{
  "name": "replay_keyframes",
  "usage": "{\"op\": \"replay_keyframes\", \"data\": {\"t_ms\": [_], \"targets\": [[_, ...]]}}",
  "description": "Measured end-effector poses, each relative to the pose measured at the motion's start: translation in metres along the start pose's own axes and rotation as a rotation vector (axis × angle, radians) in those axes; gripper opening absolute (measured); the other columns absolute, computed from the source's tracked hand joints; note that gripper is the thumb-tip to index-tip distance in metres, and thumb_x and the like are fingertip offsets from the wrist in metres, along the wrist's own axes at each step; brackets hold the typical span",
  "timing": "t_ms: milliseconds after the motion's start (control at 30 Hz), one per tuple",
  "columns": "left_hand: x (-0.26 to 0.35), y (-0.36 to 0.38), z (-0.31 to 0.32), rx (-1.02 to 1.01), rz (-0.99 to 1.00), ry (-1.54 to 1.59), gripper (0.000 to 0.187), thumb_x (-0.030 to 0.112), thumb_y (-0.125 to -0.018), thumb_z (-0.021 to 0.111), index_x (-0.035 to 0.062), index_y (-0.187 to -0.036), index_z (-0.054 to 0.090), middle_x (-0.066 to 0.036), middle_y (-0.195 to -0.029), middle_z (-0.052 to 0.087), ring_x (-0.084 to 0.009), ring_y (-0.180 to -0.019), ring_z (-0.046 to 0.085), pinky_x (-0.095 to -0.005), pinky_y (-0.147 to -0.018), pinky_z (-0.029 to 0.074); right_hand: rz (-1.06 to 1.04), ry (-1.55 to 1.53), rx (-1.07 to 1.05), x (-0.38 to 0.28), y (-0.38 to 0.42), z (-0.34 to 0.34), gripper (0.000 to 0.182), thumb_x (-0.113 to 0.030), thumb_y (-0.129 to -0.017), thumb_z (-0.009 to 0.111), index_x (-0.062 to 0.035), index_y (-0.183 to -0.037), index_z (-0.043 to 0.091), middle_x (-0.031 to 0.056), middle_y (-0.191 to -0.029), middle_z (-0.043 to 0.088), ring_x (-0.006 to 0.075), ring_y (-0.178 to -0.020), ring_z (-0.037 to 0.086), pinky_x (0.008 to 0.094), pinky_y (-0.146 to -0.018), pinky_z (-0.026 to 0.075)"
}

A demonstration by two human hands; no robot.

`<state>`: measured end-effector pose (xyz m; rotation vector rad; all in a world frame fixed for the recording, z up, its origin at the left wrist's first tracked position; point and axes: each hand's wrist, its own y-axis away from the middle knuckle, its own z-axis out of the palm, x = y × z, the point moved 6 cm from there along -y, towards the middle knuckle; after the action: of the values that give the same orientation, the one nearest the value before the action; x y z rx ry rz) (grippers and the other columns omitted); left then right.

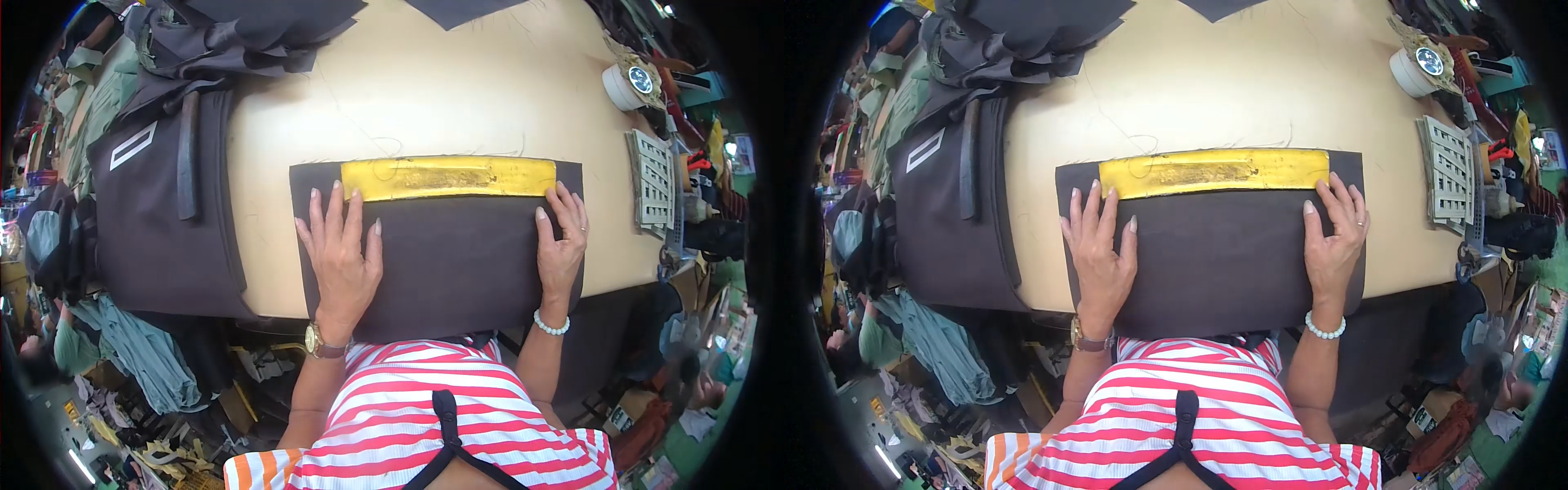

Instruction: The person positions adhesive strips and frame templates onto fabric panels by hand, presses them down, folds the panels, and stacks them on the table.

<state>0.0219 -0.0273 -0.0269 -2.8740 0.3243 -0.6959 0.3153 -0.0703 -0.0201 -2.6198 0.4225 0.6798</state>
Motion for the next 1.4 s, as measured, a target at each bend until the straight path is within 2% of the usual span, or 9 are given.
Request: {"op": "replay_keyframes", "data": {"t_ms": [133, 233, 600, 733, 933, 1033, 1133, 1367, 1400], "targets": [[-0.001, 0.000, 0.000, 0.005, -0.021, 0.035, 0.046, 0.014, -0.087, 0.060, 0.0042, -0.131, 0.051, -0.017, -0.139, 0.044, -0.0407, -0.136, 0.030, -0.0598, -0.109, 0.018, 0.000, -0.004, 0.006, -0.001, 0.000, 0.000, 0.031, -0.013, -0.083, 0.065, -0.0063, -0.112, 0.067, 0.0085, -0.126, 0.060, 0.0341, -0.123, 0.046, 0.0434, -0.107, 0.030], [0.000, -0.001, -0.002, 0.019, 0.000, 0.035, 0.045, 0.016, -0.087, 0.061, 0.0032, -0.128, 0.053, -0.019, -0.136, 0.045, -0.0422, -0.133, 0.032, -0.0633, -0.106, 0.020, -0.015, -0.004, 0.013, -0.003, 0.000, -0.001, 0.030, -0.013, -0.082, 0.066, -0.0059, -0.111, 0.067, 0.0092, -0.124, 0.061, 0.0347, -0.121, 0.047, 0.0438, -0.106, 0.031], [0.003, 0.000, -0.003, -0.005, -0.016, 0.001, 0.043, 0.014, -0.088, 0.061, 0.0044, -0.129, 0.053, -0.017, -0.139, 0.044, -0.0395, -0.136, 0.029, -0.0602, -0.108, 0.019, 0.012, -0.011, 0.051, -0.003, -0.001, -0.004, 0.031, -0.015, -0.077, 0.069, -0.0066, -0.107, 0.069, 0.0082, -0.121, 0.062, 0.0331, -0.119, 0.048, 0.0444, -0.105, 0.030], [0.005, -0.001, -0.004, -0.037, -0.043, -0.026, 0.043, 0.014, -0.090, 0.059, 0.0054, -0.131, 0.051, -0.015, -0.142, 0.043, -0.0365, -0.138, 0.027, -0.0535, -0.112, 0.018, 0.023, -0.019, 0.054, -0.005, 0.000, -0.004, 0.031, -0.016, -0.077, 0.070, -0.0063, -0.107, 0.069, 0.0075, -0.121, 0.063, 0.0326, -0.119, 0.048, 0.0443, -0.105, 0.029], [0.006, -0.001, -0.005, -0.043, -0.041, -0.025, 0.042, 0.013, -0.090, 0.058, 0.0051, -0.130, 0.052, -0.015, -0.141, 0.043, -0.0367, -0.138, 0.028, -0.0531, -0.111, 0.019, -0.003, 0.013, 0.073, -0.007, 0.000, -0.005, 0.030, -0.016, -0.077, 0.069, -0.0054, -0.105, 0.069, 0.0080, -0.119, 0.063, 0.0338, -0.117, 0.048, 0.0445, -0.102, 0.032], [0.007, -0.002, -0.005, -0.041, -0.019, -0.047, 0.041, 0.012, -0.090, 0.058, 0.0046, -0.130, 0.053, -0.015, -0.140, 0.044, -0.0367, -0.138, 0.028, -0.0534, -0.111, 0.018, -0.011, 0.020, 0.091, -0.008, 0.000, -0.004, 0.028, -0.017, -0.078, 0.068, -0.0038, -0.103, 0.069, 0.0082, -0.120, 0.063, 0.0347, -0.116, 0.049, 0.0460, -0.099, 0.033], [0.006, -0.001, -0.002, -0.013, -0.005, -0.021, 0.040, 0.012, -0.088, 0.059, 0.0031, -0.127, 0.055, -0.016, -0.139, 0.044, -0.0398, -0.136, 0.029, -0.0598, -0.109, 0.017, -0.025, 0.097, 0.098, -0.013, -0.001, -0.004, 0.026, -0.016, -0.079, 0.067, -0.0034, -0.102, 0.069, 0.0086, -0.121, 0.062, 0.0352, -0.115, 0.049, 0.0487, -0.098, 0.033], [0.024, -0.017, -0.009, -0.128, 0.180, -0.358, 0.034, 0.017, -0.089, 0.056, 0.0041, -0.120, 0.056, -0.014, -0.137, 0.045, -0.0341, -0.133, 0.035, -0.0613, -0.107, 0.022, -0.216, 0.272, -0.013, -0.031, -0.025, -0.012, 0.013, -0.017, -0.080, 0.064, -0.0052, -0.084, 0.067, 0.0067, -0.100, 0.067, 0.0279, -0.105, 0.056, 0.0537, -0.096, 0.033], [0.022, -0.019, -0.007, -0.137, 0.194, -0.364, 0.033, 0.017, -0.089, 0.056, 0.0042, -0.119, 0.055, -0.013, -0.136, 0.046, -0.0327, -0.131, 0.037, -0.0614, -0.106, 0.022, -0.168, 0.192, -0.084, -0.022, -0.035, -0.017, 0.014, -0.017, -0.081, 0.064, -0.0038, -0.086, 0.067, 0.0081, -0.100, 0.067, 0.0278, -0.103, 0.058, 0.0494, -0.096, 0.036]]}}
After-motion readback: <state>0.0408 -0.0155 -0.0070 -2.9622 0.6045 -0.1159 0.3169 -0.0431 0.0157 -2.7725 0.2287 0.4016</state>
